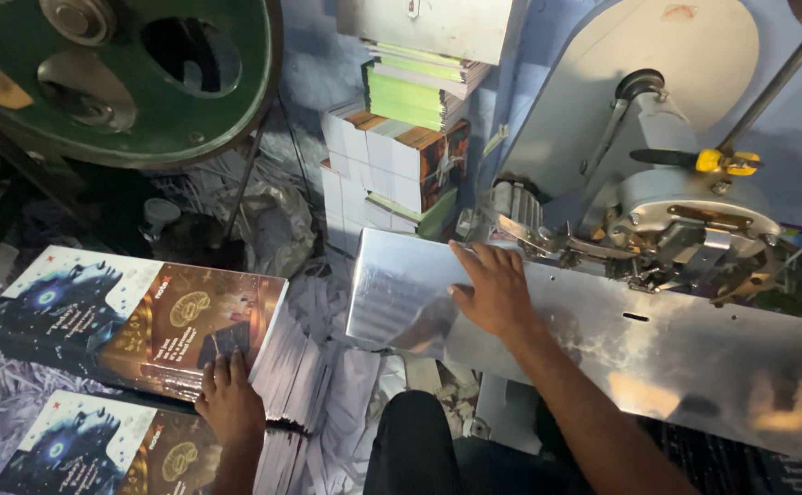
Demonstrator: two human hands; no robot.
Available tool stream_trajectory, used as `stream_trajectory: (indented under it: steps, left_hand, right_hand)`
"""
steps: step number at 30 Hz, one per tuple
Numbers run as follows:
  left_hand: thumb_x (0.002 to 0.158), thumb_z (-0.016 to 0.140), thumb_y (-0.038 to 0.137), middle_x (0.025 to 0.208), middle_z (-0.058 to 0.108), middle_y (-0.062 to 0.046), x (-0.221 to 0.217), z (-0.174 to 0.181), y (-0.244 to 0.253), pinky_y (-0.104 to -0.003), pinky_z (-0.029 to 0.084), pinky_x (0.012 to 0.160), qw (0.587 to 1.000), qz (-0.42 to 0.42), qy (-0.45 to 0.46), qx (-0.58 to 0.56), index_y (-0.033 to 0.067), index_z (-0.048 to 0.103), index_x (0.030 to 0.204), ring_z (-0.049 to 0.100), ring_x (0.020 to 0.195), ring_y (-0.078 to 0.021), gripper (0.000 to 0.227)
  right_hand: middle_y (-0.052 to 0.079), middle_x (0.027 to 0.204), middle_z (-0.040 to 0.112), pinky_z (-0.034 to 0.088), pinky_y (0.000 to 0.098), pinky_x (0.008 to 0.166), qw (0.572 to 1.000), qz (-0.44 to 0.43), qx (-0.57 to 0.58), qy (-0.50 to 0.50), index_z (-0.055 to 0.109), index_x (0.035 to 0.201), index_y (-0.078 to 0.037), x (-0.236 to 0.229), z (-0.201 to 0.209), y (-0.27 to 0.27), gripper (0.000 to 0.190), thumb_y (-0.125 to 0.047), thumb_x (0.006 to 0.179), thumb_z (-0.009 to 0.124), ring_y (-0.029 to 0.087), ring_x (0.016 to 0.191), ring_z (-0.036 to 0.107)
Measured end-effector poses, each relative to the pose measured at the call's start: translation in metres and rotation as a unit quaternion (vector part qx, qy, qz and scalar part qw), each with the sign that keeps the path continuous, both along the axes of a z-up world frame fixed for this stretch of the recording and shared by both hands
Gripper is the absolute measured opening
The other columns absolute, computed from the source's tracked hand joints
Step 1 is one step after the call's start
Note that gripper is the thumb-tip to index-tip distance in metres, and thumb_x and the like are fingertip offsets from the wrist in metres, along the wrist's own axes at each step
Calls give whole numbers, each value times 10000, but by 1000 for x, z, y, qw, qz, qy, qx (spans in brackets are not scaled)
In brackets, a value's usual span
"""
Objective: The person repeatedly picks up a book cover, places it on a binding machine, and operates the machine to stitch the spine. They then remove the bound book and place it on a stack, repeating this process for multiple items.
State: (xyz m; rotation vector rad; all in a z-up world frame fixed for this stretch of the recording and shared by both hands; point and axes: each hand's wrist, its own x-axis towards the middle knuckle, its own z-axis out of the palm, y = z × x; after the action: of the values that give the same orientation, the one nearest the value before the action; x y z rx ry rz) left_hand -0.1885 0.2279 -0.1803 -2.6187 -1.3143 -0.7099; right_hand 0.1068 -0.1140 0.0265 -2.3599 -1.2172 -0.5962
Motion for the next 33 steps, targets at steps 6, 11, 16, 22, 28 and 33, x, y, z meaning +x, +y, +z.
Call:
stream_trajectory:
  steps: [6,11,16,22,28,33]
  left_hand:
    - [902,616,185,1497,584,43,-8,17,-25,-503,430,1023,998,35,44,0,238,578,1408,494,1457,-219,510]
    - [779,693,265,1438,593,6,-24,34,-41,-541,418,996,1000,-1,28,-5,244,565,1416,500,1390,-256,650]
    - [788,683,251,1345,613,-19,-42,46,-57,-535,410,1072,999,-39,-13,21,234,589,1444,531,1308,-295,663]
    - [743,720,280,1126,626,-39,-51,86,-60,-538,407,1004,999,-28,-18,1,249,632,1387,562,1134,-297,650]
    - [765,716,266,1091,629,-23,-48,134,-70,-535,403,931,998,-24,-58,25,246,677,1309,573,1123,-290,546]
    - [792,710,260,1019,625,-28,-44,153,-94,-532,397,929,997,18,-69,12,238,704,1296,576,1058,-283,505]
  right_hand:
    - [142,1331,594,353,508,1074,1000,7,13,-25,543,1463,-152,2,-2,1,779,-349,761,816,326,1234,539]
    - [159,1356,583,339,526,1098,1000,15,14,-14,542,1462,-128,1,-3,-1,771,-347,773,808,333,1277,521]
    - [265,1426,523,289,596,1118,997,-28,4,-66,556,1407,-77,-8,-11,10,754,-321,738,801,429,1345,455]
    - [185,1395,594,369,493,1183,989,105,65,76,620,1328,-91,-72,-48,42,504,-293,878,724,355,1358,512]
    - [225,1417,612,492,453,1097,833,212,43,510,475,1490,1,-144,-72,102,818,-526,906,700,317,1302,622]
    - [174,1309,639,565,411,986,584,205,76,782,408,1472,-9,-177,-52,141,859,-547,887,730,248,1143,678]
